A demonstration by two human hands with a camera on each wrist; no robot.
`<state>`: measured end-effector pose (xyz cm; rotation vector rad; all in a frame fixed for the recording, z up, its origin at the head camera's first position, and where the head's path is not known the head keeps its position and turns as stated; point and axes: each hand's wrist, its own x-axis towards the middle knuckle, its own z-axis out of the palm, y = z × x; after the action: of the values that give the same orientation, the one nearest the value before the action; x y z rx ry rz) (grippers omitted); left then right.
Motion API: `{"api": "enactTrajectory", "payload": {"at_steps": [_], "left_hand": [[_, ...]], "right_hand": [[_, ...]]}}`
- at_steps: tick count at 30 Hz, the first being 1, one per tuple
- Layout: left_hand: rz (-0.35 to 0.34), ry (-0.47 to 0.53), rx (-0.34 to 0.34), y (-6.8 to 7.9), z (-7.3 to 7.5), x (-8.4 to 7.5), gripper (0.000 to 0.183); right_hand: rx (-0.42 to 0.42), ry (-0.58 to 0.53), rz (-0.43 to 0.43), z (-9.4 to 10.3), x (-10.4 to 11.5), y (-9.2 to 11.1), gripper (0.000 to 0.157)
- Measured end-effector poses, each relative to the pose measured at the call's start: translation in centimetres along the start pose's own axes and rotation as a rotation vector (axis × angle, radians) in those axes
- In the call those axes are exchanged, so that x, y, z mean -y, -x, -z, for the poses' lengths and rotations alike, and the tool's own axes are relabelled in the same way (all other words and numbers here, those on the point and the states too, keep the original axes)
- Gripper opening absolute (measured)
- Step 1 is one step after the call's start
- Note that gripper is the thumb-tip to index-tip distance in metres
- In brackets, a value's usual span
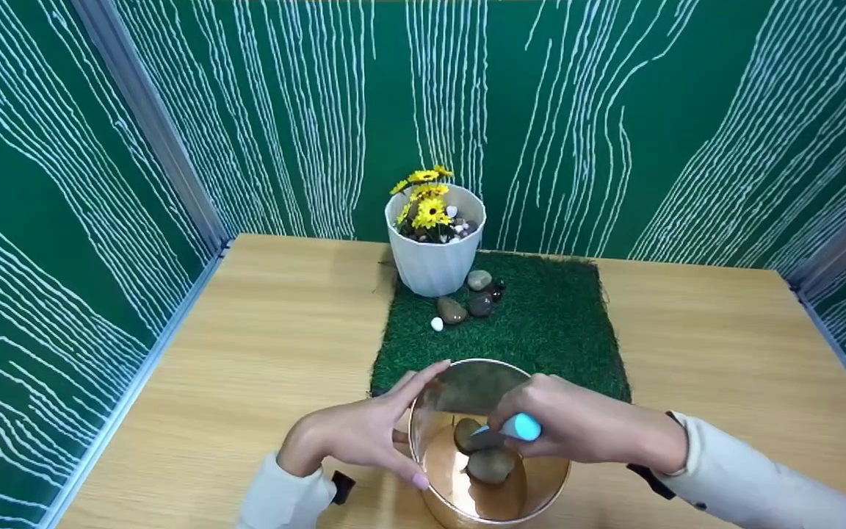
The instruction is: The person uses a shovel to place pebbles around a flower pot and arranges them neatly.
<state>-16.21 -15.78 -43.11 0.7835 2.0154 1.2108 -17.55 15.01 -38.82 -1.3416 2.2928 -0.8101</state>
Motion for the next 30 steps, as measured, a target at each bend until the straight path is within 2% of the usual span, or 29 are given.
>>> {"api": "enactTrajectory", "payload": {"at_steps": [9,15,23,30], "left_hand": [[-0.015,-0.046,-0.007,0.0,0.1,0.1,0.122],[-0.021,-0.028,-0.007,0.0,0.0,0.1,0.122],[-0.021,-0.008,-0.003,0.1,0.0,0.0,0.120],[-0.012,-0.024,-0.003,0.0,0.1,0.0,0.121]], "right_hand": [[0.038,-0.138,-0.055,0.5,0.0,-0.4,0.016],[0.072,-0.129,-0.076,0.7,0.1,-0.9,0.014],[0.189,-0.216,-0.112,0.3,0.4,-1.6,0.014],[0.176,-0.283,-0.136,0.0,0.2,-2.0,0.014]]}}
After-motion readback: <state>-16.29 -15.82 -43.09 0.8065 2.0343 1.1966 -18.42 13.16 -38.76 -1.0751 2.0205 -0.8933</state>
